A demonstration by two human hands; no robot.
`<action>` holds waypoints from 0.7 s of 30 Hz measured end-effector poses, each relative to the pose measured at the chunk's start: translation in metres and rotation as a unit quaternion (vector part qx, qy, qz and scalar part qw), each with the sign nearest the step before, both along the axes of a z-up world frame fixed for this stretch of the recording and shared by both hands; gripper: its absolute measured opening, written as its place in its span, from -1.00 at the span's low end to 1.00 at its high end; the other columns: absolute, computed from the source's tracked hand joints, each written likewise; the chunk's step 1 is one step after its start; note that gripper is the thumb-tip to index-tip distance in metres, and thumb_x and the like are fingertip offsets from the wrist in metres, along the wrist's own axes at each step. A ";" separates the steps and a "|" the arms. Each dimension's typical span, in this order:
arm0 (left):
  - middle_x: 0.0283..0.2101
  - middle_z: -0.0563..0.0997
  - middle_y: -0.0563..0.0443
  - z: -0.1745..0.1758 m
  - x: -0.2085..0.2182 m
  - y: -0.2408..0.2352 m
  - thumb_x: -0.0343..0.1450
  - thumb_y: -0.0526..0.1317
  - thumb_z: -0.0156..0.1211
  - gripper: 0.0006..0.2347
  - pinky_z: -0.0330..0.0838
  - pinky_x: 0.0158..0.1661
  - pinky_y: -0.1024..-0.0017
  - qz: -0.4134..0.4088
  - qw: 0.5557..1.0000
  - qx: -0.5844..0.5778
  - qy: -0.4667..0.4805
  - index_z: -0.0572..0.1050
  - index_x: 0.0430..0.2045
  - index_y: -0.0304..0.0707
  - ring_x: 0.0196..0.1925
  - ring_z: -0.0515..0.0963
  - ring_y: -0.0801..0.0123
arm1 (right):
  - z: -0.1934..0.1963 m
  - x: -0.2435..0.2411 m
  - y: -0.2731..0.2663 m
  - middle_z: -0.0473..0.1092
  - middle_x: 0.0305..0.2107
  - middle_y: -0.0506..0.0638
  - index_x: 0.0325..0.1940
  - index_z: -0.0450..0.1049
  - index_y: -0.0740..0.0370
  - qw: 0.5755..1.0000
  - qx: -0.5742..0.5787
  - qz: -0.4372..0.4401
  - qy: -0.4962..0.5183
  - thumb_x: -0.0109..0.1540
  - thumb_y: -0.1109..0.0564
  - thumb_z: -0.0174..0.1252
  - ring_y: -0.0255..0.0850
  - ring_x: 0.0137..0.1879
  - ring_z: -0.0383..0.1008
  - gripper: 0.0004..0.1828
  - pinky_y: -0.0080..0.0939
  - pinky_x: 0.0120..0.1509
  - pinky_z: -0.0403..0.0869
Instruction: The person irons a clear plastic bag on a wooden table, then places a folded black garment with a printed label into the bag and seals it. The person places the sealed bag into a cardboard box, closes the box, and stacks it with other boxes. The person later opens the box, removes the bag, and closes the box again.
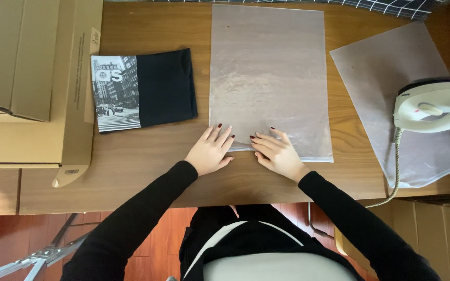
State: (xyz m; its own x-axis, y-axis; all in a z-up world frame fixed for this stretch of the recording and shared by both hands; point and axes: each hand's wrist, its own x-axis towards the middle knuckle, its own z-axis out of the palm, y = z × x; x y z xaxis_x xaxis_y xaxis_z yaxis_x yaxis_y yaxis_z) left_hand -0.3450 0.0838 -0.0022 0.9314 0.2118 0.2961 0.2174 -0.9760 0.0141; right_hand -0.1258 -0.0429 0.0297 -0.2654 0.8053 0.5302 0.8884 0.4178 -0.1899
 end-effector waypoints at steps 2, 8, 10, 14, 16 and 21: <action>0.06 0.42 -0.20 -0.001 0.002 0.001 0.26 0.05 0.16 -0.53 0.10 0.16 0.01 0.001 1.000 0.003 -0.003 0.39 -0.04 -0.24 0.06 0.45 -0.12 | -0.003 0.000 0.002 0.49 -0.23 -0.10 -0.27 0.52 0.10 1.000 -0.013 -0.010 0.018 0.13 0.13 0.13 -0.24 0.02 0.49 -0.88 -0.05 0.27 0.19; -0.12 0.52 -0.13 -0.007 0.007 0.005 0.34 -0.12 0.07 -0.71 0.18 0.10 0.07 -0.016 0.999 0.029 -0.032 0.42 -0.12 -0.22 -0.10 0.55 0.04 | 0.010 0.005 0.011 0.52 -0.29 -0.12 -0.37 0.52 0.08 0.991 -0.092 -0.022 0.097 0.12 0.16 0.17 -0.25 -0.03 0.51 -0.97 -0.12 0.17 0.26; -0.19 0.55 -0.11 -0.011 0.009 0.007 0.36 -0.19 0.02 -0.78 0.23 0.07 0.12 -0.024 0.997 0.040 -0.056 0.44 -0.18 -0.24 -0.16 0.58 0.10 | 0.017 0.006 0.012 0.52 -0.29 -0.13 -0.37 0.52 0.08 0.986 -0.117 -0.022 0.115 0.11 0.18 0.18 -0.25 -0.03 0.51 -0.96 -0.15 0.13 0.27; -0.26 0.56 -0.05 -0.018 0.012 0.013 0.40 -0.19 -0.02 -0.83 0.32 -0.01 0.20 -0.021 0.996 0.040 -0.081 0.46 -0.25 -0.22 -0.24 0.59 0.19 | 0.034 0.001 0.013 0.52 -0.28 -0.09 -0.29 0.53 0.09 0.981 -0.139 -0.011 0.135 0.08 0.09 0.24 -0.20 -0.04 0.52 -0.86 -0.16 0.08 0.31; -0.27 0.55 -0.03 -0.015 0.013 0.015 0.39 -0.18 -0.01 -0.83 0.35 -0.05 0.24 -0.026 0.995 0.040 -0.086 0.46 -0.27 -0.21 -0.25 0.59 0.22 | 0.034 -0.004 0.011 0.51 -0.27 -0.08 -0.25 0.52 0.08 0.984 -0.130 -0.005 0.120 0.04 0.05 0.29 -0.19 -0.05 0.52 -0.77 -0.16 0.06 0.32; -0.30 0.55 -0.01 -0.014 0.012 0.020 0.39 -0.21 0.00 -0.88 0.37 -0.10 0.29 -0.054 0.995 0.018 -0.079 0.48 -0.38 -0.20 -0.24 0.59 0.24 | 0.013 -0.008 0.007 0.44 -0.12 -0.13 -0.07 0.45 0.06 0.994 -0.109 -0.017 0.003 -0.02 0.01 0.29 -0.27 0.07 0.42 -0.56 -0.16 0.22 0.13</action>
State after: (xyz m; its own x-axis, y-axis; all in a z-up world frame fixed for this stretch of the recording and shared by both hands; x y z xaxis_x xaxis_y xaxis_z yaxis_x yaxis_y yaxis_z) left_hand -0.3328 0.1042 -0.0162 0.8890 0.0991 0.4471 0.1088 -0.9941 0.0039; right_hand -0.1334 -0.0362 0.0428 -0.2329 0.9095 0.3444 0.8999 0.3358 -0.2781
